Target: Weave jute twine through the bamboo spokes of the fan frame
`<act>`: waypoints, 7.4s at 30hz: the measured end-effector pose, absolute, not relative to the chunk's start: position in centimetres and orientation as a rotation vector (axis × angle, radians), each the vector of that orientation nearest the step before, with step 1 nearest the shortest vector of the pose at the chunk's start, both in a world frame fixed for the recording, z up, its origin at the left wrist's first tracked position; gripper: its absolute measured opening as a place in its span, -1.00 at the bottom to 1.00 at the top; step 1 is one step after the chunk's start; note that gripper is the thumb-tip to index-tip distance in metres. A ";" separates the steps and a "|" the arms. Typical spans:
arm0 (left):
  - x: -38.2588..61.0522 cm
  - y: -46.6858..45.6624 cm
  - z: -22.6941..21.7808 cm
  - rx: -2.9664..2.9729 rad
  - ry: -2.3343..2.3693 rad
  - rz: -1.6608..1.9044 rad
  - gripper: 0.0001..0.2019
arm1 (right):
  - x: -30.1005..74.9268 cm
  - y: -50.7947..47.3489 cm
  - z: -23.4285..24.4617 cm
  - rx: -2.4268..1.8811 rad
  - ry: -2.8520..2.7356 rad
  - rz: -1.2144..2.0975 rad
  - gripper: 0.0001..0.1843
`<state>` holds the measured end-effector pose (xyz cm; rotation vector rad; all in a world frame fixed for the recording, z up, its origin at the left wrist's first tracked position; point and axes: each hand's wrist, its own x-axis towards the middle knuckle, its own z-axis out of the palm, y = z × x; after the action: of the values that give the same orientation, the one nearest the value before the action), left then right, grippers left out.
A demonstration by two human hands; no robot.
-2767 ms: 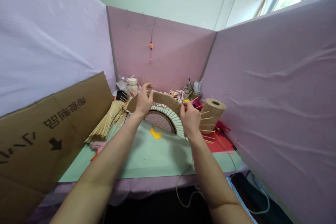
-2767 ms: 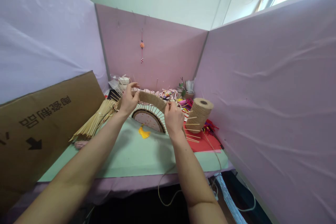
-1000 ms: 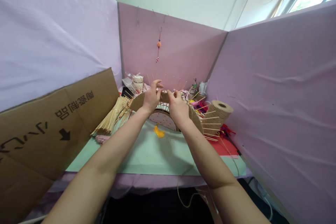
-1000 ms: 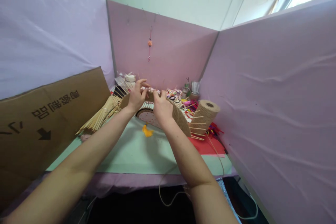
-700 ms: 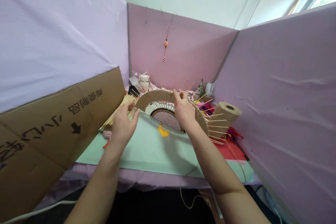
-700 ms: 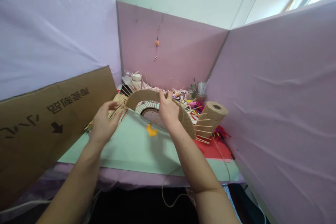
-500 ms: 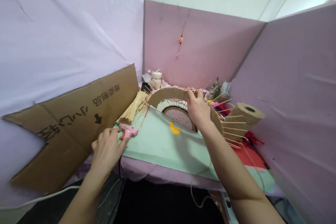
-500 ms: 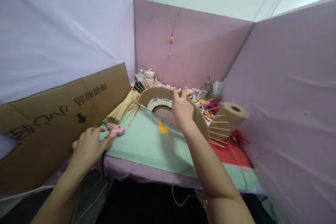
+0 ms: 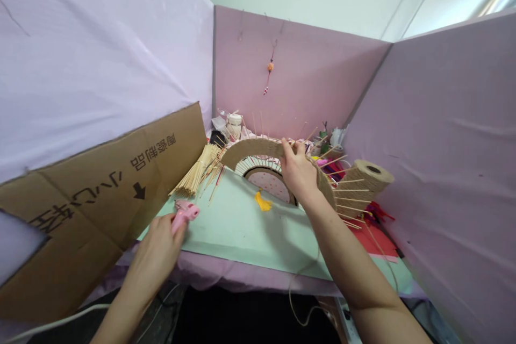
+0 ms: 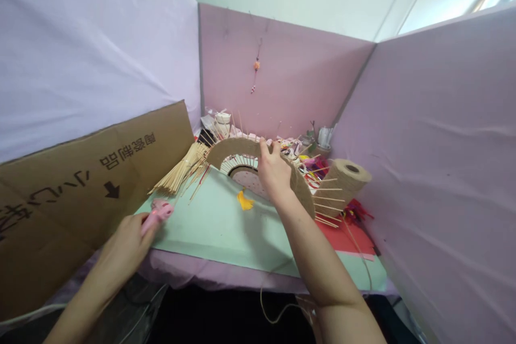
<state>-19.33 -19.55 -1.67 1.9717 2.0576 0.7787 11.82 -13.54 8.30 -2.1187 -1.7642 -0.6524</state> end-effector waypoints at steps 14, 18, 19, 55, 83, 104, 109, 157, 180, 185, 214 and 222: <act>-1.6 -12.8 2.9 0.830 0.505 1.512 -0.65 | 12.1 -13.4 8.4 -2.083 -1.785 -0.624 -0.43; 0.8 -11.2 2.5 0.875 0.559 1.526 -0.59 | 12.1 -13.4 8.4 -2.061 -1.781 -0.624 -0.44; 1.1 -10.9 2.3 0.876 0.578 1.534 -0.58 | 12.1 -13.4 8.4 -2.060 -1.780 -0.626 -0.44; 2.2 -8.3 -0.1 0.977 0.644 1.526 -0.52 | 12.2 -13.7 8.4 -2.100 -1.800 -0.600 -0.40; 2.1 -8.7 0.0 1.063 0.762 1.601 -0.61 | 12.2 -13.8 8.4 -2.105 -1.808 -0.593 -0.38; -20.0 -21.4 -4.0 2.305 2.208 0.477 -0.71 | 12.1 -13.8 8.3 -2.055 -1.777 -0.634 -0.38; -18.8 -19.1 -4.7 2.264 2.307 0.500 -0.62 | 12.2 -13.8 8.3 -2.042 -1.782 -0.652 -0.39; 0.6 -0.7 10.2 1.969 0.957 1.189 -0.95 | 12.6 -11.2 12.5 -2.156 -1.876 -0.867 -0.62; 1.4 -1.4 8.9 1.795 0.691 1.182 -0.74 | 14.4 -12.5 11.7 -2.092 -2.078 -0.961 -0.64; 1.8 -1.3 8.5 1.782 0.707 1.211 -0.76 | 15.7 -13.3 10.9 -1.937 -1.945 -0.873 -0.60; 1.7 -1.1 8.0 1.791 0.709 1.234 -0.77 | 15.9 -13.4 9.9 -2.141 -1.625 -0.766 -0.71; 1.6 -1.7 8.2 1.764 0.729 1.249 -0.76 | 15.7 -13.6 10.2 -2.183 -1.639 -0.785 -0.70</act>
<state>1.60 -1.68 8.16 1.7639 0.7286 1.2487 15.65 -13.65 10.18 -2.1832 -1.6388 -0.7846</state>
